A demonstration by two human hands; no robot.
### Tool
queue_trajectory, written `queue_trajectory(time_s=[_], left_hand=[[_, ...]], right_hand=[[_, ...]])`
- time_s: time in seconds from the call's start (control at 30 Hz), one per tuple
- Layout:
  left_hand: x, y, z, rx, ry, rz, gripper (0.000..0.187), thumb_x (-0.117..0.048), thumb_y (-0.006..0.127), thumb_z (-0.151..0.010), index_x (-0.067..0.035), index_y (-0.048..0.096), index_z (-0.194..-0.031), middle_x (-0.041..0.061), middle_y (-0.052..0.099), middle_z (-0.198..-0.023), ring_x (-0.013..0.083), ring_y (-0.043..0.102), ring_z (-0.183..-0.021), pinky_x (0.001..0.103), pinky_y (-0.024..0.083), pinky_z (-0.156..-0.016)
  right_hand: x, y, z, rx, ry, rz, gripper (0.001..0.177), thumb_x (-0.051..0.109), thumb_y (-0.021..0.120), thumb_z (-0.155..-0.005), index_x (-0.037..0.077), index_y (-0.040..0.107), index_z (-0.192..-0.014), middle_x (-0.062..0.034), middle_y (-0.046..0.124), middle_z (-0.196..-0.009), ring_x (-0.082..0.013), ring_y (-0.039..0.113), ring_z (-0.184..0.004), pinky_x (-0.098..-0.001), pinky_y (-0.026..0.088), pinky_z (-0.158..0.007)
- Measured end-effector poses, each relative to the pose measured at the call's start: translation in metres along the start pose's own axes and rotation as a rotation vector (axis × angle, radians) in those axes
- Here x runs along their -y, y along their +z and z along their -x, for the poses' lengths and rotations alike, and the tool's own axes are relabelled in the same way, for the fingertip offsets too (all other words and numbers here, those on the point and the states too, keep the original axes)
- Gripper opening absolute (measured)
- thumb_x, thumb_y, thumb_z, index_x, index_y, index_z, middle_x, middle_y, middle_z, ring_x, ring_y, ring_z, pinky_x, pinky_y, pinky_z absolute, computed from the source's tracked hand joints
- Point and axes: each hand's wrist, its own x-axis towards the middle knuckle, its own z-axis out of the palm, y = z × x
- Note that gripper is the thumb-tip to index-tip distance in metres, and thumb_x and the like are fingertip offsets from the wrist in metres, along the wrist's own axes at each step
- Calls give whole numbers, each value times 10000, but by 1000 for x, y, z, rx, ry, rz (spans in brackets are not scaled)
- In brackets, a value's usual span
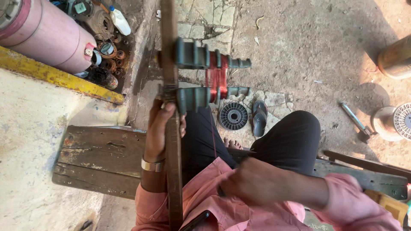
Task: The person winds copper wire around a motor stator mounted on a wooden jig. They use a cloth to press and smooth the wire as they wind it, ensuring it stays in place.
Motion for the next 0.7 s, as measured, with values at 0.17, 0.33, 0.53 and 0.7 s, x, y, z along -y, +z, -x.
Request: queue_trajectory(time_s=[0.17, 0.33, 0.53, 0.7], left_hand=[[15, 18, -2, -14, -50, -185, 382, -293, 653, -966, -63, 504, -1233, 32, 618, -802, 97, 599, -578, 240, 515, -466], [27, 42, 15, 134, -164, -69, 458, -288, 669, -972, -65, 500, -1335, 36, 601, -822, 94, 573, -620, 239, 494, -518], [35, 56, 24, 266, -308, 136, 567, -279, 678, -941, -101, 430, -1419, 59, 600, -873, 105, 582, -669, 251, 507, -556], [32, 43, 18, 152, -273, 42, 540, -289, 650, -944, -87, 439, -1398, 61, 603, -869, 114, 594, -660, 258, 508, -522]], right_hand=[[21, -56, 78, -94, -111, -125, 133, 34, 631, -956, 40, 738, -1035, -13, 749, -857, -115, 640, -500, -304, 471, -415], [-10, -111, 123, -589, 323, 224, 190, 10, 577, -977, 1, 748, -1058, -83, 648, -738, -164, 540, -504, -317, 423, -466], [-103, -157, 67, -868, 308, 411, 97, 10, 600, -1026, -20, 691, -1042, -161, 634, -750, -259, 595, -643, -384, 458, -587], [-151, 20, 38, -400, 461, -36, 46, 31, 610, -987, 5, 643, -1008, -168, 653, -790, -304, 648, -708, -422, 499, -633]])
